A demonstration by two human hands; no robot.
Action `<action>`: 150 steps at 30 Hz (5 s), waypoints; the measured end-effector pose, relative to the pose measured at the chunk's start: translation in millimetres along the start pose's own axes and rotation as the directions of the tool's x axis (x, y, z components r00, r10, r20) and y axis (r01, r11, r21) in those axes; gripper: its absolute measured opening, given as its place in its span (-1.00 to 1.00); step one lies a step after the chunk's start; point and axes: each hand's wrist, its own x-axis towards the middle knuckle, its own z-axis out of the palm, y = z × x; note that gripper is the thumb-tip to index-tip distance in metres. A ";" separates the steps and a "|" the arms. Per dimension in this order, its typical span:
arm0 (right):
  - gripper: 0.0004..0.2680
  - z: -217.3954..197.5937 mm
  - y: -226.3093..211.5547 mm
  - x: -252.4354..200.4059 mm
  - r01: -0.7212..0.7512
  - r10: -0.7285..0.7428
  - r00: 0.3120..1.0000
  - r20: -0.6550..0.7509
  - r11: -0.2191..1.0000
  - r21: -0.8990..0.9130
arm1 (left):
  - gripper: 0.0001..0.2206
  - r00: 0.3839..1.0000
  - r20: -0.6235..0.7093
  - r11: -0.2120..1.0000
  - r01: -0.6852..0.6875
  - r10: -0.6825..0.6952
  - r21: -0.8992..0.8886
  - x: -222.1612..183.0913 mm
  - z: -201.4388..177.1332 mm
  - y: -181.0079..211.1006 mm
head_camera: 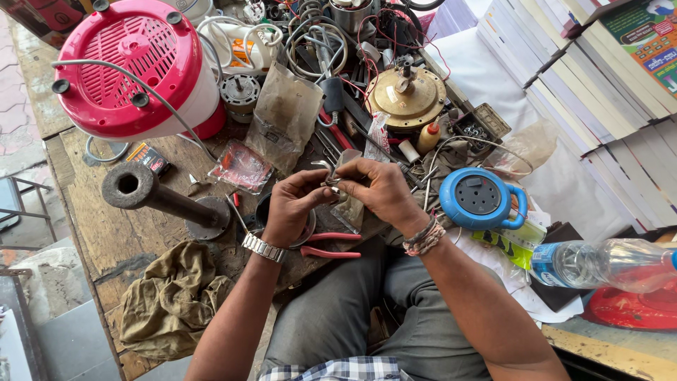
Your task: The person assembles small metal components into a cylindrical metal housing, using pliers and a screwdriver to secure parts. They repeatedly insert and adjust pieces inside the housing while seated at a cluttered workbench.
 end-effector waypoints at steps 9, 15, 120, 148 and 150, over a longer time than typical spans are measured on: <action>-0.76 1.2 -0.7 3.1 -0.064 0.063 0.998 -0.017 0.998 -0.017 | -0.67 0.999 -0.013 0.999 0.031 -0.031 0.014 0.1 2.4 2.0; -0.73 12.9 3.4 3.3 0.053 -0.054 0.998 -0.029 0.998 -0.019 | -0.67 1.000 0.005 1.000 0.025 -0.025 0.017 1.3 0.2 0.5; -0.83 6.2 12.3 7.3 -0.061 0.071 0.997 -0.015 0.931 0.360 | -0.67 0.996 -0.073 0.961 0.033 -0.055 -0.276 2.0 -13.2 -1.2; -0.74 4.3 3.5 6.9 -0.001 0.001 1.000 -0.012 1.000 0.003 | -0.66 0.998 0.007 0.986 0.070 -0.070 -0.150 5.9 -4.4 3.2; -0.72 4.4 3.7 7.0 -0.061 0.061 0.998 0.002 0.993 0.098 | -0.66 0.998 -0.003 0.988 0.069 -0.070 -0.136 5.6 -3.5 2.5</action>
